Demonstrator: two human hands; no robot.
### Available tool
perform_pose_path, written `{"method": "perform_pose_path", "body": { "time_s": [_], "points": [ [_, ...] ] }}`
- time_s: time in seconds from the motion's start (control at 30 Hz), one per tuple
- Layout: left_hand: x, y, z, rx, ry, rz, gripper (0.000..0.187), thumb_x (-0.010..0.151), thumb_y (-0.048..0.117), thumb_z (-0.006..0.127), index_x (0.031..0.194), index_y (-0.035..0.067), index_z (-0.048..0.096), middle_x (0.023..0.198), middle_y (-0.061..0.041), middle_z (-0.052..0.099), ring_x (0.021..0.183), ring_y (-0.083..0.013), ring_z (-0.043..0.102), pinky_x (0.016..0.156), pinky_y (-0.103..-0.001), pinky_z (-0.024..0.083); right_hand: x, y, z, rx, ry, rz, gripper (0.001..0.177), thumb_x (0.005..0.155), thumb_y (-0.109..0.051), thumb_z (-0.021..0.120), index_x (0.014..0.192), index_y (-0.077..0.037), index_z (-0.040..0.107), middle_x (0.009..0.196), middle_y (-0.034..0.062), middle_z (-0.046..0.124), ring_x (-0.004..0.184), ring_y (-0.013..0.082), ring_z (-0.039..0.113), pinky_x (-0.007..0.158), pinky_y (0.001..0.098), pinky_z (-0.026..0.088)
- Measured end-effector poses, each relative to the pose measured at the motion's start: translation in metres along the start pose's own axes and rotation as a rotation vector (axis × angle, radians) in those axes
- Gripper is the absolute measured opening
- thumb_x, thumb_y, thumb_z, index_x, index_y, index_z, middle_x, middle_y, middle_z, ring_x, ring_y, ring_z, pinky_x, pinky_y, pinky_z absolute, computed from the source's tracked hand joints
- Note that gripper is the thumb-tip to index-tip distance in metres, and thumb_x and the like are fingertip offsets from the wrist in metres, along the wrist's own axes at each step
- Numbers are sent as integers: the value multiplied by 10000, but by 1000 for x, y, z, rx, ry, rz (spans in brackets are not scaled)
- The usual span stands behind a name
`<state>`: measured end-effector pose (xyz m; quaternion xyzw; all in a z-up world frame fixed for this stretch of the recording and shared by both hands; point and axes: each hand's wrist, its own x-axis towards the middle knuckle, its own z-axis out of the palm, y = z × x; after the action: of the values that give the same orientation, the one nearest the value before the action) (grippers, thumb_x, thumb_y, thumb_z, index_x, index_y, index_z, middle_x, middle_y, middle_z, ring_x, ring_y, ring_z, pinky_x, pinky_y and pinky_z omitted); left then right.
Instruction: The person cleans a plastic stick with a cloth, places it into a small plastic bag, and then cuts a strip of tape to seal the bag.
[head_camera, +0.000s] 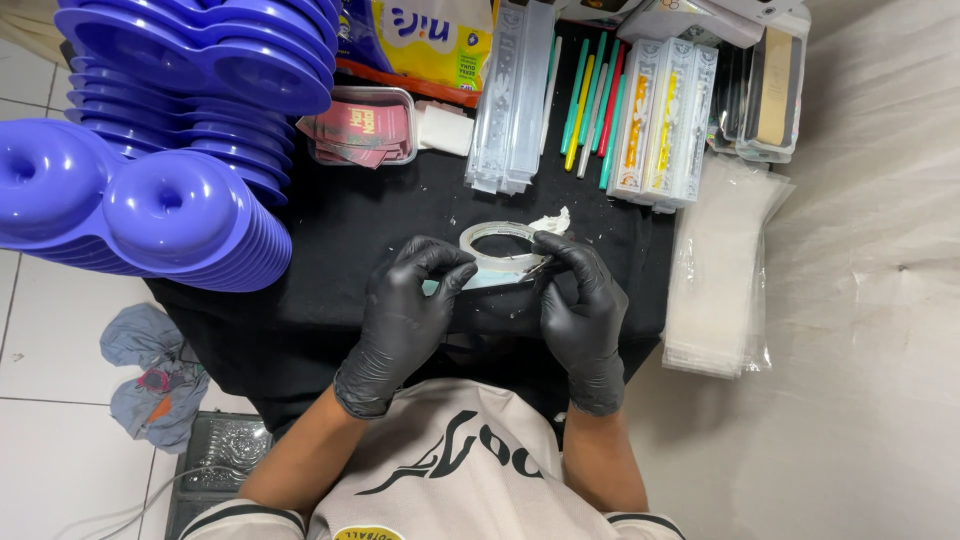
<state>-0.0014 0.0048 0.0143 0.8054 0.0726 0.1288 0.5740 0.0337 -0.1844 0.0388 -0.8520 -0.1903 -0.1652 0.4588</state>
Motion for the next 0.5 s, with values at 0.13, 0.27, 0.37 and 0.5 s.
{"method": "perform_pose_path", "body": {
  "time_s": [0.13,0.27,0.37,0.5],
  "points": [
    [4,-1,-2,-53,-47,-21,20,917,155,782,927,145,796,796,-86,706,777,-276,737,731,-356,582,4,-3,-2,21,1,1,462,761,235,648,1130,-20,759,930,110,756,756,254,732,801,402,603],
    [5,0,-4,-126,-80,-36,47,928,127,756,949,119,798,798,-117,699,786,-304,733,741,-363,582,5,-2,-3,17,1,-21,408,781,229,673,1106,-5,750,961,124,760,780,272,735,833,416,599],
    [5,-3,-2,-136,-80,-39,100,877,181,817,951,116,797,815,-110,702,804,-291,731,756,-356,584,5,-2,-3,16,-1,-23,408,782,230,676,1110,-3,747,966,123,762,789,274,739,800,412,606],
    [4,-1,2,-110,-30,-63,134,817,205,877,911,143,803,814,-67,699,805,-242,734,761,-316,582,7,-6,-3,23,0,-22,457,758,237,676,1133,-12,752,946,113,757,767,258,733,763,392,610]
  ]
}}
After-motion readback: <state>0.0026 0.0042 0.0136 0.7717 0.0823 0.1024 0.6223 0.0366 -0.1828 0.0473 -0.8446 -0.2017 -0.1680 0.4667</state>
